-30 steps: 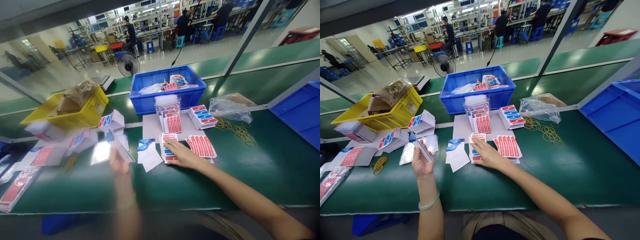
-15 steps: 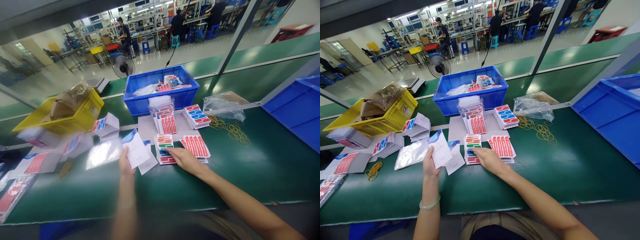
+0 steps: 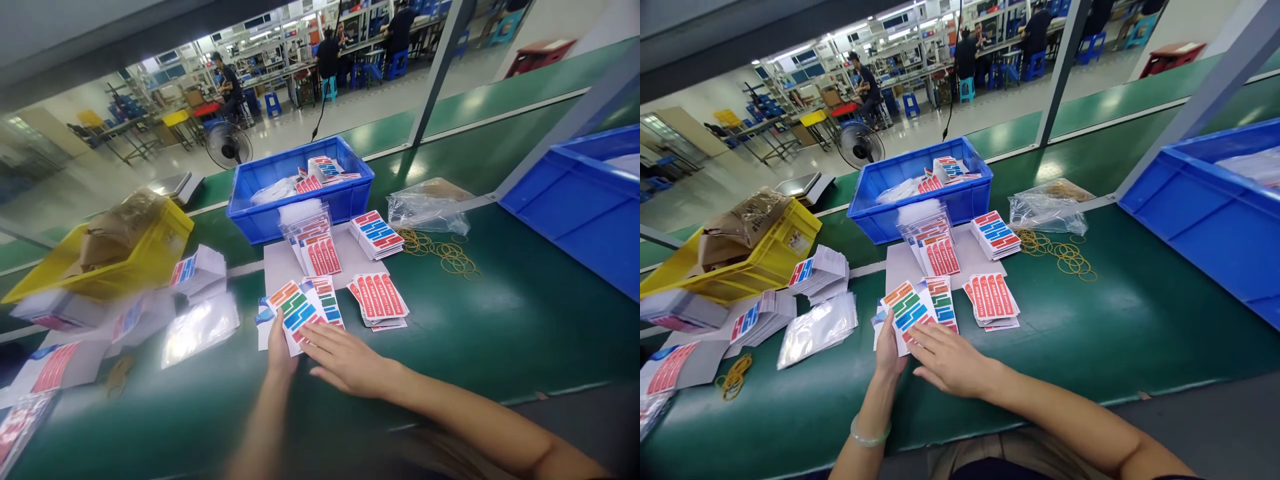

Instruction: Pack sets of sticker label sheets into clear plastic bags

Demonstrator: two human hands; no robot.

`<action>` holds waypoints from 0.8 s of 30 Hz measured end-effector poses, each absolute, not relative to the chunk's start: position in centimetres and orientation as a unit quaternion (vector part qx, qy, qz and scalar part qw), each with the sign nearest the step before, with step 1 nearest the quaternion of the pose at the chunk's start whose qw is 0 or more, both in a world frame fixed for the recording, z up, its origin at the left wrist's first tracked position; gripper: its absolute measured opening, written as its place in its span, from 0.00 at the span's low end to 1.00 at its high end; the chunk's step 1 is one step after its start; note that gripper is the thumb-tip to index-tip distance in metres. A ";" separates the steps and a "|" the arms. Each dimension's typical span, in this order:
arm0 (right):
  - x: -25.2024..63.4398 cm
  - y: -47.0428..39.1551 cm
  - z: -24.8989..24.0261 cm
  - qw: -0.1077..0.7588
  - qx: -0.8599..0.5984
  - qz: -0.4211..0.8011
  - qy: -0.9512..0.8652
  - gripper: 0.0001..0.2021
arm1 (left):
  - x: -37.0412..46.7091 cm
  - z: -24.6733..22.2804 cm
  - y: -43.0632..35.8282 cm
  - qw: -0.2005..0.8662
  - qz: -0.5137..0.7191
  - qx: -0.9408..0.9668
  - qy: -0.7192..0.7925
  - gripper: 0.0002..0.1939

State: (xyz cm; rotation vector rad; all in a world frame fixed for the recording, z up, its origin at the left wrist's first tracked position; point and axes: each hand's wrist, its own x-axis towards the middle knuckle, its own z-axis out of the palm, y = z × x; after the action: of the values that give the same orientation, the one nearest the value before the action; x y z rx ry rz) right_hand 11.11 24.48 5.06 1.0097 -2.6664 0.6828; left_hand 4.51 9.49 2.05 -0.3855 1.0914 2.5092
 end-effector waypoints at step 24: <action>11.3 39.0 3.2 0.062 0.170 0.248 -0.952 0.24 | 5.5 1.6 9.5 0.221 0.851 -0.166 0.447 0.20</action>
State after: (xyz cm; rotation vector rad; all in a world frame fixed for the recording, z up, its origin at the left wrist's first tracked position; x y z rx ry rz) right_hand 11.32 38.99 3.15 0.5136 -2.8764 0.7500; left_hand 5.49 9.47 1.57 -0.4576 1.2352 2.3511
